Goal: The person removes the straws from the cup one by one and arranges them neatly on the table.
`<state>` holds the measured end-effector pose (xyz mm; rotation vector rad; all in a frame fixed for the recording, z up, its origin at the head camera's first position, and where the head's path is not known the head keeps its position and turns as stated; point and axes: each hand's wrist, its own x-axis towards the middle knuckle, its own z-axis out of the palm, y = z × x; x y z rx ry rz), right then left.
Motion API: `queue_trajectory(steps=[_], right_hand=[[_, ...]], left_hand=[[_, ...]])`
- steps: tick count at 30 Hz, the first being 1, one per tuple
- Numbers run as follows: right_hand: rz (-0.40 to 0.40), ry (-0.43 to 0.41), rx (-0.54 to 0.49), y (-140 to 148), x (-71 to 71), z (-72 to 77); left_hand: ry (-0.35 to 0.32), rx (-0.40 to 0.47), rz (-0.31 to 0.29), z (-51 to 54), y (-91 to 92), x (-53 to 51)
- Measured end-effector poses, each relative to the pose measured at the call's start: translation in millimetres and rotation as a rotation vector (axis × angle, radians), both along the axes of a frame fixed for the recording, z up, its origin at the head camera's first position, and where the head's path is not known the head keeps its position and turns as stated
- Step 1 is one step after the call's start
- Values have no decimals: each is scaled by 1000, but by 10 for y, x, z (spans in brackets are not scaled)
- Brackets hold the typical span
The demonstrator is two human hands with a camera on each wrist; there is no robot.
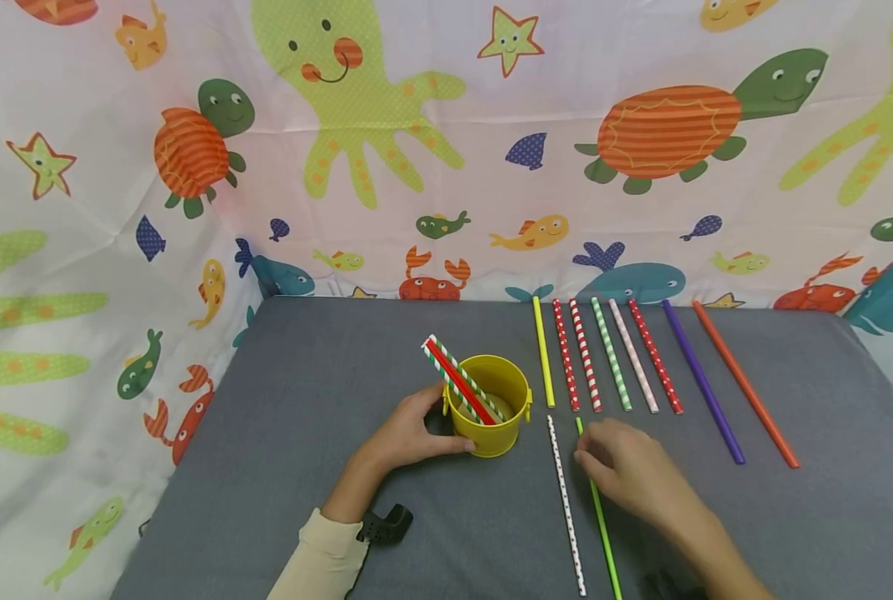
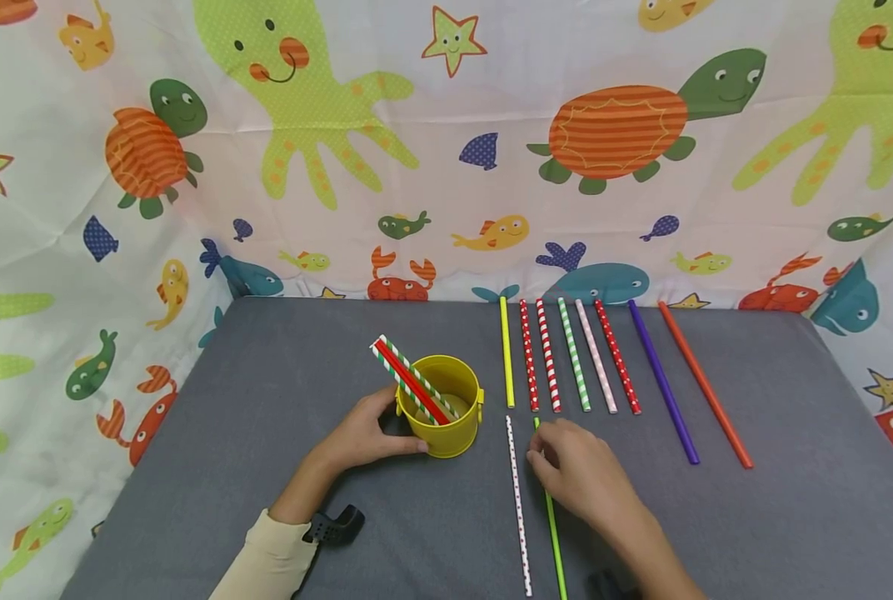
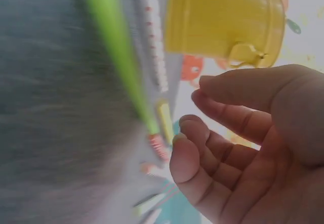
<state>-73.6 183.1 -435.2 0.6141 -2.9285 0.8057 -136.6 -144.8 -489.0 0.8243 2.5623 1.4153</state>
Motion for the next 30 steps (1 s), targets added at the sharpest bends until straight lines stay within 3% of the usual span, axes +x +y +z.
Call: queue_trajectory(steps=[10, 18, 21, 30], right_hand=[[46, 77, -34, -394, -258, 516], [228, 168, -27, -796, -422, 877], [283, 196, 1, -918, -491, 949], [384, 145, 84, -1211, -654, 1001]], left_hand=[[-6, 10, -5, -10, -15, 5], [12, 14, -21, -48, -12, -14], [14, 36, -37, -48, -7, -22], [28, 61, -44, -22, 5, -11]])
